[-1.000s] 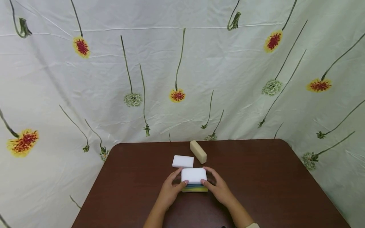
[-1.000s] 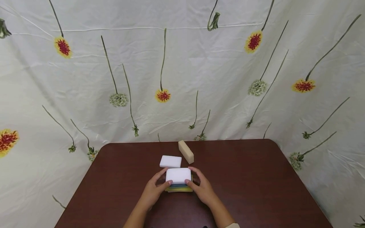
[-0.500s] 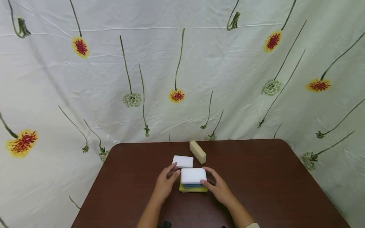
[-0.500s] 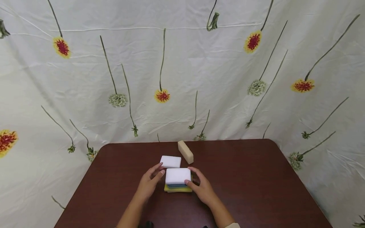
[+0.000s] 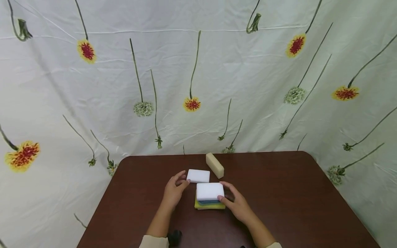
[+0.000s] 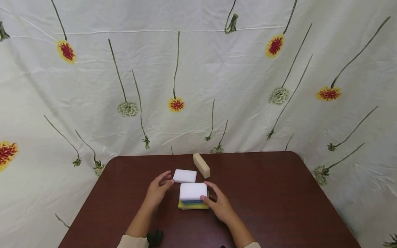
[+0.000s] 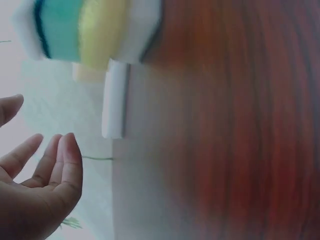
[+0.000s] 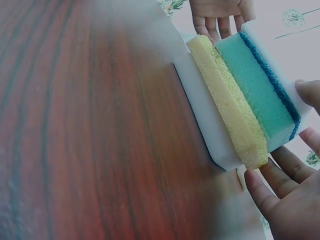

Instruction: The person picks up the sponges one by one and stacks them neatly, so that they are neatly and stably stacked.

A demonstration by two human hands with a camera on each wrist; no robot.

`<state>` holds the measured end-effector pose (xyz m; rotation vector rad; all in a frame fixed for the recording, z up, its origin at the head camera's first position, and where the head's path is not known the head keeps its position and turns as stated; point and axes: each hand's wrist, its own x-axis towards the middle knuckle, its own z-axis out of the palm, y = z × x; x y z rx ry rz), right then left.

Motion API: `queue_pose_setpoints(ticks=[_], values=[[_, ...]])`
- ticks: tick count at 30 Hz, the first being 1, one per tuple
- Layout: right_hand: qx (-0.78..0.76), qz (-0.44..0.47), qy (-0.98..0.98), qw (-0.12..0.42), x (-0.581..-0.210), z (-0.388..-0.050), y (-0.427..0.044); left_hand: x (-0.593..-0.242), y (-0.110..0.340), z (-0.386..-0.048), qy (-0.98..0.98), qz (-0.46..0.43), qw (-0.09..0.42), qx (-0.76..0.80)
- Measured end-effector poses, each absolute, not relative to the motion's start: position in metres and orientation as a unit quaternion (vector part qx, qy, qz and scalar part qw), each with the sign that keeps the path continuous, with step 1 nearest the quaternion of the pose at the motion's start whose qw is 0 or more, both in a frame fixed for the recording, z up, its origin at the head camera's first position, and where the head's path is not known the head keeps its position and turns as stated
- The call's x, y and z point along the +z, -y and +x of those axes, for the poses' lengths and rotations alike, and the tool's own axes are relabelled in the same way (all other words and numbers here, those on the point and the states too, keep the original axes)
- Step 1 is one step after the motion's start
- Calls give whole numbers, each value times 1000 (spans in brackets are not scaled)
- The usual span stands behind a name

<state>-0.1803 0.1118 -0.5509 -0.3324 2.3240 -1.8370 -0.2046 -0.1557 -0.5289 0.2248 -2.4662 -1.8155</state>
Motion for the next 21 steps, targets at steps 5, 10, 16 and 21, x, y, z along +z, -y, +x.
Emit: queue_pose_setpoints(ticks=[5,10,16,21], values=[[-614,-111,-777,81,-552,-182,-112,-536,161,-216,808,73,38,-583],[-612,-109,-779,79,-552,-182,-112,-539,167,-224,804,74,17,-589],[-610,-111,-781,79,-552,-182,-111,-542,172,-233,802,77,-11,-592],[-606,-113,-783,81,-553,-182,-112,-545,171,-239,807,78,-31,-584]])
